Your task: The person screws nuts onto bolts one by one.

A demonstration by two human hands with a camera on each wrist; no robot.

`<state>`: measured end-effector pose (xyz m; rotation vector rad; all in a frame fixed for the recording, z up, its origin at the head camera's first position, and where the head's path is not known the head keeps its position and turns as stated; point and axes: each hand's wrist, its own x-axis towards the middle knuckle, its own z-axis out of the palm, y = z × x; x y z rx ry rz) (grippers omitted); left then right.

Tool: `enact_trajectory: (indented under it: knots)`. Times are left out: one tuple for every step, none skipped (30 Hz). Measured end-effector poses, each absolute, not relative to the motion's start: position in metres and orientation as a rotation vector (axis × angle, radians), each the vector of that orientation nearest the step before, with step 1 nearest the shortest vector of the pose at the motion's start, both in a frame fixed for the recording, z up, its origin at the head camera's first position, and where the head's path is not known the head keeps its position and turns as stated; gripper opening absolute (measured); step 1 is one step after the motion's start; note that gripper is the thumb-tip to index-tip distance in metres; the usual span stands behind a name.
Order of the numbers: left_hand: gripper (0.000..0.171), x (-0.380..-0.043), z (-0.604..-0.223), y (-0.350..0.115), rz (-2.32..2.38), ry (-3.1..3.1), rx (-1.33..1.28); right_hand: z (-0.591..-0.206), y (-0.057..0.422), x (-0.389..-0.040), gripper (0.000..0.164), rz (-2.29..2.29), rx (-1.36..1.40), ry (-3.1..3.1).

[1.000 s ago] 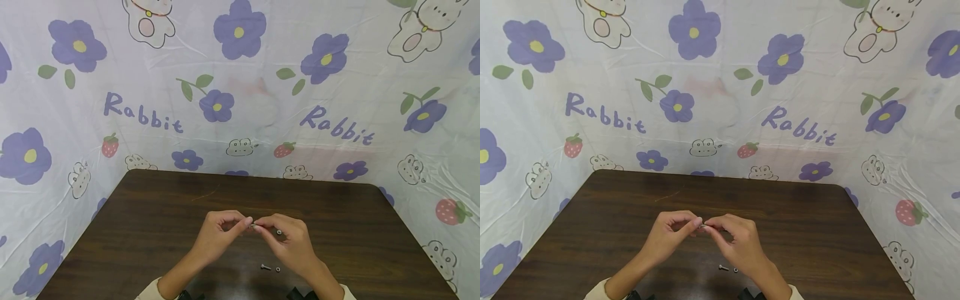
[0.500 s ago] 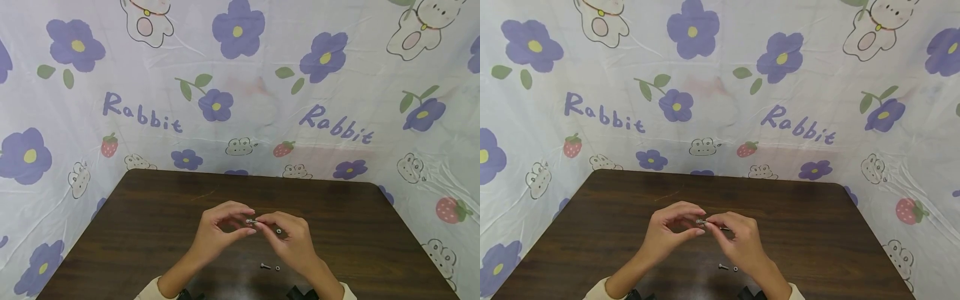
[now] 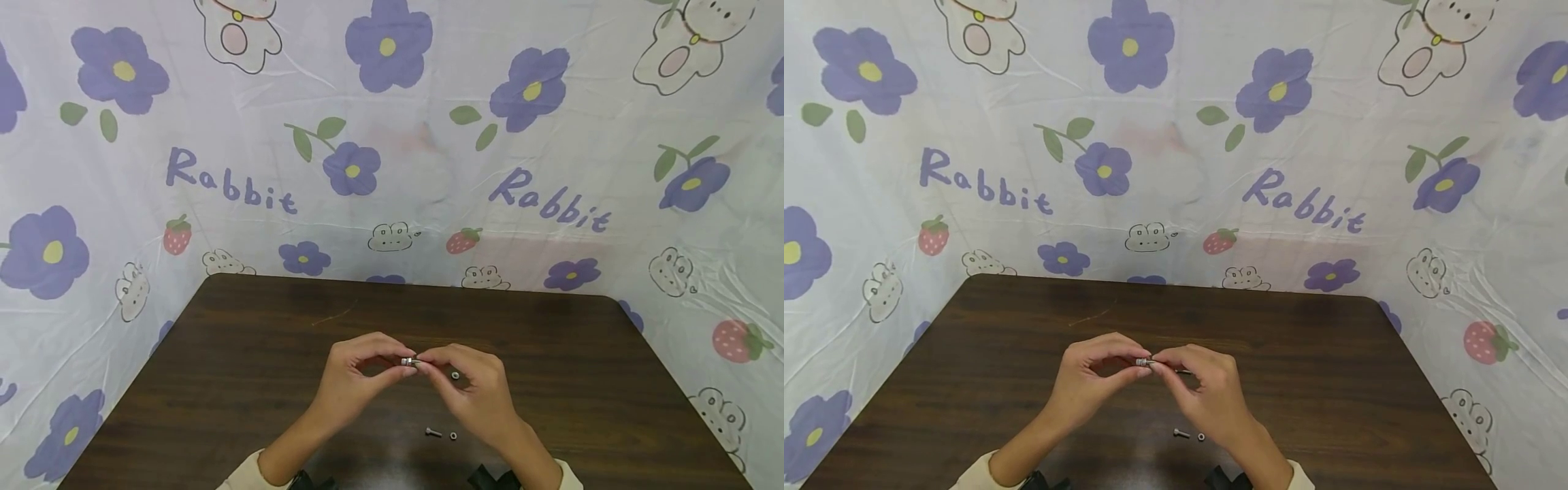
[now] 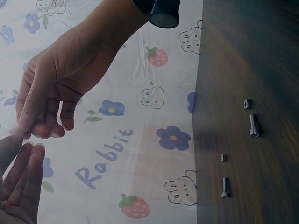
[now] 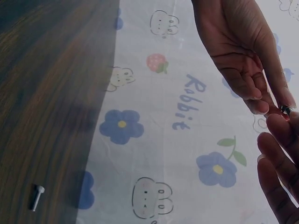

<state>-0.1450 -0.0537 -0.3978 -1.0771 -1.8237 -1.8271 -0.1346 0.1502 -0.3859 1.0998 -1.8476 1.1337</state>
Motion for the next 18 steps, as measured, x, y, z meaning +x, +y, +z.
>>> enact_trajectory:
  knots:
    - [0.023,-0.1448,-0.3980,-0.0538,-1.829,-1.829,-1.072,-0.3858,0.1503,-0.1345,0.005,1.134,1.101,-1.848]
    - [0.022,-0.1447,-0.3981,-0.0540,-1.832,-1.835,-1.066,-0.3857,0.1503,-0.1343,0.005,1.134,1.103,-1.847]
    - [0.021,-0.1447,-0.3982,-0.0540,-1.832,-1.841,-1.060,-0.3857,0.1504,-0.1342,0.005,1.135,1.103,-1.848]
    - [0.020,-0.1448,-0.3986,-0.0542,-1.833,-1.849,-1.051,-0.3859,0.1505,-0.1342,0.005,1.135,1.104,-1.847]
    - [0.019,-0.1446,-0.3986,-0.0543,-1.833,-1.854,-1.044,-0.3861,0.1505,-0.1342,0.006,1.136,1.105,-1.845]
    - [0.018,-0.1445,-0.3988,-0.0543,-1.837,-1.858,-1.040,-0.3863,0.1504,-0.1341,0.006,1.137,1.107,-1.843]
    - [0.017,-0.1444,-0.3989,-0.0542,-1.841,-1.861,-1.036,-0.3865,0.1504,-0.1341,0.006,1.138,1.108,-1.841]
    - [0.016,-0.1444,-0.3990,-0.0541,-1.844,-1.867,-1.032,-0.3866,0.1503,-0.1341,0.007,1.139,1.109,-1.839]
    - [0.014,-0.1445,-0.3990,-0.0539,-1.845,-1.873,-1.028,-0.3867,0.1502,-0.1340,0.007,1.141,1.110,-1.837]
    - [0.013,-0.1444,-0.3988,-0.0539,-1.851,-1.877,-1.025,-0.3867,0.1501,-0.1341,0.007,1.143,1.112,-1.835]
    - [0.011,-0.1443,-0.3983,-0.0538,-1.855,-1.878,-1.025,-0.3867,0.1500,-0.1341,0.007,1.145,1.114,-1.834]
    - [0.009,-0.1443,-0.3980,-0.0537,-1.860,-1.881,-1.025,-0.3865,0.1500,-0.1340,0.007,1.147,1.115,-1.833]
    - [0.008,-0.1443,-0.3973,-0.0537,-1.864,-1.885,-1.025,-0.3864,0.1499,-0.1340,0.007,1.147,1.116,-1.832]
    - [0.006,-0.1443,-0.3967,-0.0538,-1.864,-1.893,-1.021,-0.3862,0.1499,-0.1340,0.007,1.147,1.117,-1.832]
    - [0.004,-0.1442,-0.3962,-0.0539,-1.867,-1.901,-1.021,-0.3859,0.1498,-0.1340,0.007,1.147,1.117,-1.832]
    - [0.003,-0.1441,-0.3959,-0.0541,-1.871,-1.912,-1.020,-0.3857,0.1497,-0.1340,0.006,1.145,1.117,-1.832]
    - [0.003,-0.1440,-0.3955,-0.0544,-1.871,-1.926,-1.018,-0.3855,0.1497,-0.1340,0.006,1.146,1.118,-1.832]
    - [0.004,-0.1437,-0.3952,-0.0548,-1.874,-1.945,-1.010,-0.3853,0.1497,-0.1340,0.006,1.146,1.117,-1.832]
